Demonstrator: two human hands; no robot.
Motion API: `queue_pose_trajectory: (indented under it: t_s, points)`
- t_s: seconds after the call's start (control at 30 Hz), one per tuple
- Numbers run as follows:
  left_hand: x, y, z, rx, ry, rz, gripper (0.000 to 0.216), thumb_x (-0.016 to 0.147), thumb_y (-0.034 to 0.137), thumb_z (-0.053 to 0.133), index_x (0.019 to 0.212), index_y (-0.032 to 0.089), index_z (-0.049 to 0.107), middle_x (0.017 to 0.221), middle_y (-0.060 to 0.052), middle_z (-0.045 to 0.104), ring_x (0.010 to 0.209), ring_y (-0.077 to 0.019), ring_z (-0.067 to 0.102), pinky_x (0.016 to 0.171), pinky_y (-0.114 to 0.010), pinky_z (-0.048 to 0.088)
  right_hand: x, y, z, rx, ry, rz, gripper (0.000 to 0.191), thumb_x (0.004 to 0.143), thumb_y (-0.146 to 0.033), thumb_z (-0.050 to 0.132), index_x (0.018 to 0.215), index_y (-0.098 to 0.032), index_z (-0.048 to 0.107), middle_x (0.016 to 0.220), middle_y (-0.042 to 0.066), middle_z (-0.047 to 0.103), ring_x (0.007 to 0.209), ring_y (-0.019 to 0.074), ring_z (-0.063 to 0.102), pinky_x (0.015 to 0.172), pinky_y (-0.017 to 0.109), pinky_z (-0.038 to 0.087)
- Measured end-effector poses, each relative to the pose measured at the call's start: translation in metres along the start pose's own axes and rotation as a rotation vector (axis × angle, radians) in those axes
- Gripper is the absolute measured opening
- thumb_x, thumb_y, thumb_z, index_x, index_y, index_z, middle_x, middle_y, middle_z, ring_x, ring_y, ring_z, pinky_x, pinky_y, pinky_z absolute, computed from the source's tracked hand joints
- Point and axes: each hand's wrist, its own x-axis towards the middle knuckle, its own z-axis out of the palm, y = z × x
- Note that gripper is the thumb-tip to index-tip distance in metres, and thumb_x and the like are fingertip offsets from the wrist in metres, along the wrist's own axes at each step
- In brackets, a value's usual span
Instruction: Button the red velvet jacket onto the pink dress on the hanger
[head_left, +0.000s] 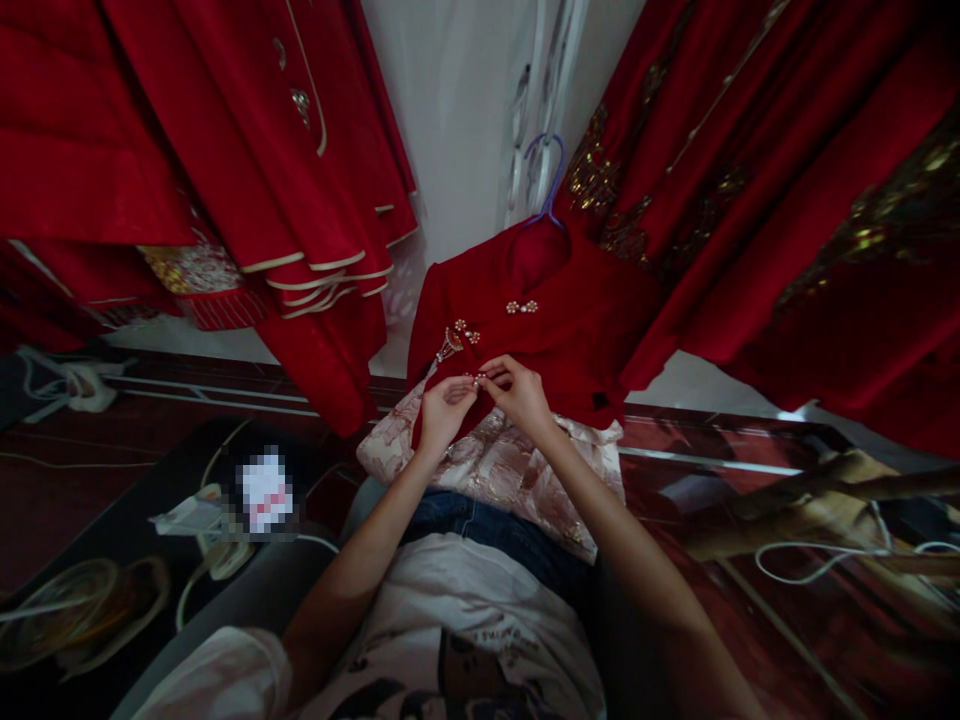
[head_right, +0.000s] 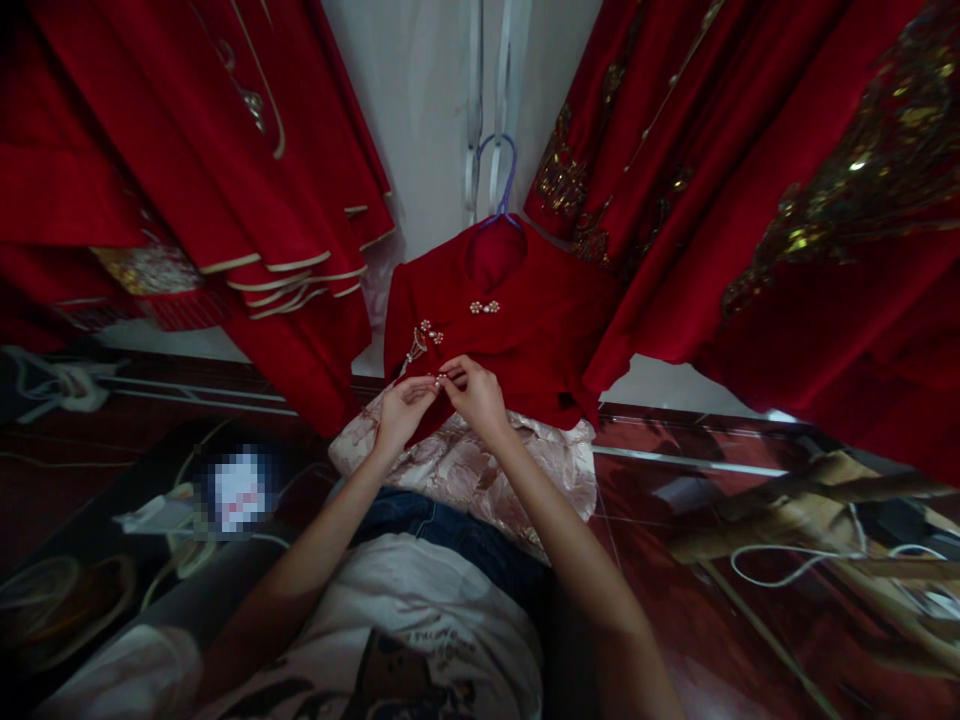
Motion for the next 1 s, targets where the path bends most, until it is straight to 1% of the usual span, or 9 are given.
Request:
queue_pose_trajectory:
  t_s: [0.2,0.3,0.4,0.5,0.53,0.67,0.77,0.87,1.0]
  points:
    - [0.005,-0.002,-0.006,0.024,-0.038,0.000,0.015,0.070,0.023,0.071,0.083,0.014,0.071,0.085,-0.006,0.074,0.075,-0.0148,0.069,0.079,-0.031,0.056,0.000,-0.003,0.002,-0.008,0.036,-0.015,0.010,0.081,-0.020,0.061,0.090,-0.021,0.063,0.086,0.000,0.070,0.072,0.0120,0.067,0.071,0.024,0.054]
    - [0.006,-0.002,-0.009,0.089,-0.093,0.040,0.014,0.072,0.022,0.069,0.084,0.015,0.068,0.084,-0.005,0.072,0.074,-0.0134,0.068,0.075,-0.029,0.055,0.001,-0.007,-0.002,-0.027,-0.017,0.009,0.012,0.080,-0.019,0.060,0.092,-0.020,0.063,0.086,0.001,0.070,0.071,0.0124,0.067,0.070,0.025,0.054]
    - [0.005,-0.001,-0.010,0.186,-0.086,0.100,0.022,0.072,0.022,0.071,0.092,0.017,0.064,0.085,-0.003,0.068,0.071,-0.0111,0.064,0.067,-0.024,0.053,0.003,-0.017,-0.018,-0.068,-0.085,0.038,0.015,0.081,-0.021,0.061,0.095,-0.021,0.066,0.090,0.003,0.072,0.070,0.0131,0.067,0.067,0.026,0.054]
    - [0.004,0.002,-0.012,0.257,-0.001,0.161,0.027,0.072,0.024,0.074,0.094,0.018,0.059,0.086,-0.002,0.065,0.069,-0.0098,0.060,0.062,-0.021,0.050,0.006,-0.029,-0.041,-0.064,-0.045,0.036,0.018,0.085,-0.029,0.060,0.099,-0.021,0.066,0.096,0.004,0.072,0.067,0.0128,0.068,0.061,0.025,0.054]
    - [0.003,0.002,-0.013,0.281,0.001,0.180,0.026,0.072,0.025,0.074,0.092,0.018,0.059,0.086,-0.002,0.064,0.069,-0.0100,0.059,0.063,-0.022,0.050,0.007,-0.032,-0.048,-0.041,-0.025,0.039,0.020,0.086,-0.032,0.059,0.100,-0.021,0.066,0.097,0.004,0.071,0.066,0.0127,0.068,0.058,0.024,0.054]
    - [0.001,0.004,-0.013,0.410,-0.069,0.277,0.019,0.076,0.027,0.072,0.091,0.019,0.063,0.092,-0.004,0.066,0.075,-0.0122,0.060,0.069,-0.026,0.051,0.008,-0.044,-0.072,0.072,-0.001,0.059,0.026,0.086,-0.040,0.059,0.100,-0.019,0.065,0.094,0.005,0.070,0.067,0.0139,0.070,0.048,0.021,0.052]
    - [-0.001,0.004,-0.012,0.479,-0.081,0.331,0.018,0.079,0.029,0.071,0.093,0.019,0.064,0.093,-0.004,0.064,0.077,-0.0130,0.059,0.072,-0.027,0.050,0.007,-0.053,-0.086,0.112,0.004,0.044,0.026,0.084,-0.040,0.061,0.100,-0.019,0.065,0.093,0.005,0.069,0.068,0.0136,0.069,0.048,0.020,0.053]
    - [-0.002,0.006,-0.011,0.502,-0.090,0.355,0.015,0.082,0.029,0.069,0.093,0.020,0.065,0.094,-0.004,0.063,0.079,-0.0135,0.060,0.075,-0.028,0.051,0.005,-0.062,-0.097,0.126,0.053,0.025,0.027,0.084,-0.040,0.062,0.099,-0.019,0.065,0.092,0.005,0.069,0.068,0.0127,0.069,0.050,0.020,0.054]
    - [0.001,0.010,-0.010,0.540,-0.096,0.381,0.013,0.082,0.031,0.069,0.088,0.020,0.065,0.091,-0.003,0.064,0.080,-0.0149,0.062,0.078,-0.030,0.052,0.004,-0.066,-0.103,0.141,0.081,0.014,0.027,0.083,-0.041,0.062,0.098,-0.019,0.065,0.088,0.004,0.069,0.067,0.0120,0.068,0.050,0.020,0.053]
